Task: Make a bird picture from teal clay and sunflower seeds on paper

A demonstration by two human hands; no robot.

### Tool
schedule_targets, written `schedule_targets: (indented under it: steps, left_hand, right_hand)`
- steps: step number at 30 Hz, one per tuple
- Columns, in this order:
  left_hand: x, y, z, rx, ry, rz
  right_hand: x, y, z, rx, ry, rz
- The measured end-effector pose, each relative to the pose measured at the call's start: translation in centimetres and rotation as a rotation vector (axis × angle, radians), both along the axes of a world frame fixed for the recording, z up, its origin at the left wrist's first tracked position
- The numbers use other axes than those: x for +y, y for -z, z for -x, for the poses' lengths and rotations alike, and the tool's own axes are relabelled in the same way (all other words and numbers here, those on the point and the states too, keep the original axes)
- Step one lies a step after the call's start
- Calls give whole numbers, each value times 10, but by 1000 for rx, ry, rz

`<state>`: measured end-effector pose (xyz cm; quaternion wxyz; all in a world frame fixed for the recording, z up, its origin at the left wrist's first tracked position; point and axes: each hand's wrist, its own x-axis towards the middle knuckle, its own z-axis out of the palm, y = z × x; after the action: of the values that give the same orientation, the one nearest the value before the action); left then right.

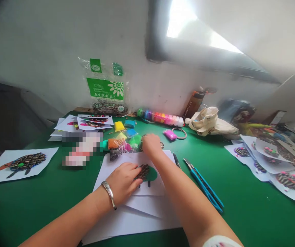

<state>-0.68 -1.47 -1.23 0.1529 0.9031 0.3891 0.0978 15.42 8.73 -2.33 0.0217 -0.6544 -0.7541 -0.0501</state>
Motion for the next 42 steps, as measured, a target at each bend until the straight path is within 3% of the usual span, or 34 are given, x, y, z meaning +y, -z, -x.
schedule_targets:
  steps: [4,8,13,14,17,20,26,31,42]
  left_hand:
    - [4,1,4,-29,3,-4]
    - [12,-2,10,-61,-19,-36]
    - [18,-4,15,-51,-35,-58]
    - [19,-4,15,-46,-34,-56]
    - [18,-4,14,-38,-26,-56]
    - [16,-4,12,-35,-12,-57]
    - [16,2,8,-32,29,-19]
    - [17,7,5,-22,38,-4]
    - [15,1,2,-34,14,37]
  right_hand:
    - [2,-1,6,21,7,19]
    - [-7,-13,2,89,62,-19]
    - [-55,-24,-28,245,120,-84]
    - [-68,-23,-34,307,104,-94]
    - [-104,-11,-46,822,60,-85]
    - [-128,1,-46,1016,69,-11]
    - [-142,5,-34,868,-67,-10]
    - [-144,9,-32,804,-93,-5]
    - [-143,20,-29,725,-128,-61]
